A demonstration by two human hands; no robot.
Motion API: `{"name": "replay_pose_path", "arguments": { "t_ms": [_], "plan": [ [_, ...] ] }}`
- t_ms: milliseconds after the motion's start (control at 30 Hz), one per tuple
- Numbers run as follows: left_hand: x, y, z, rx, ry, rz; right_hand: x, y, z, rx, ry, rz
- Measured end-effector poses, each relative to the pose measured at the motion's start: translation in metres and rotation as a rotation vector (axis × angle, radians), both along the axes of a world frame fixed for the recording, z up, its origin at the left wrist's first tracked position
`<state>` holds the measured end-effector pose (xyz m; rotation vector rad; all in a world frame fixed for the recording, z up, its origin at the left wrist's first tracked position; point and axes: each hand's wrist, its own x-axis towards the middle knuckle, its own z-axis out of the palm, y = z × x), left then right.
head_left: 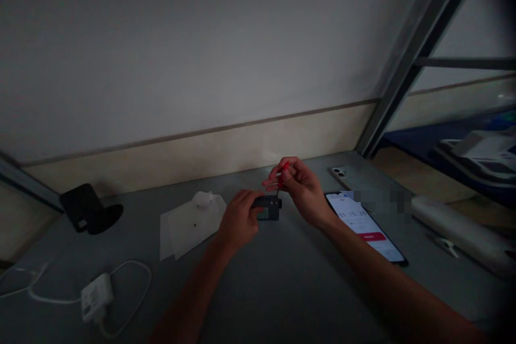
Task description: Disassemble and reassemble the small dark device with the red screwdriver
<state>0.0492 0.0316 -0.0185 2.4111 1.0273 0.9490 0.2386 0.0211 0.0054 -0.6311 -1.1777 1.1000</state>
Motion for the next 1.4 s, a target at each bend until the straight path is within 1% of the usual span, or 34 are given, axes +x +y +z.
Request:
{"name": "replay_pose_path", "arguments": {
  "t_ms": [200, 433, 533, 633, 833, 900, 1067, 1133, 1300, 1400],
  "plan": [
    [0.002, -0.001, -0.003, -0.030, -0.051, 0.016, -0.003, -0.002, 0.001, -0.011, -0.010, 0.021],
    [0.002, 0.000, -0.005, -0.022, -0.032, 0.012, -0.005, -0.008, 0.006, 0.025, -0.044, 0.000],
    [0.002, 0.000, -0.005, -0.011, -0.029, 0.009, -0.005, -0.009, 0.006, 0.044, -0.030, 0.009],
    [0.002, 0.000, -0.005, -0.009, -0.036, 0.003, -0.005, -0.008, 0.006, 0.062, -0.025, -0.015],
    [0.002, -0.001, -0.005, -0.005, -0.028, 0.009, -0.008, -0.011, 0.009, 0.060, -0.070, -0.032],
    [0.003, -0.001, -0.004, 0.009, -0.026, 0.011, -0.009, -0.013, 0.009, 0.075, -0.103, -0.046],
    [0.004, -0.002, -0.004, 0.032, -0.019, 0.021, -0.010, -0.018, 0.011, 0.103, -0.280, -0.153],
    [0.004, -0.002, -0.005, 0.036, -0.019, 0.020, -0.010, -0.018, 0.012, 0.114, -0.306, -0.141],
    [0.005, -0.003, -0.006, 0.035, -0.010, 0.035, -0.006, -0.014, 0.010, 0.146, -0.287, -0.049],
    [0.005, -0.004, -0.005, 0.043, 0.002, 0.045, -0.003, -0.013, 0.008, 0.145, -0.314, -0.076]
  ]
}}
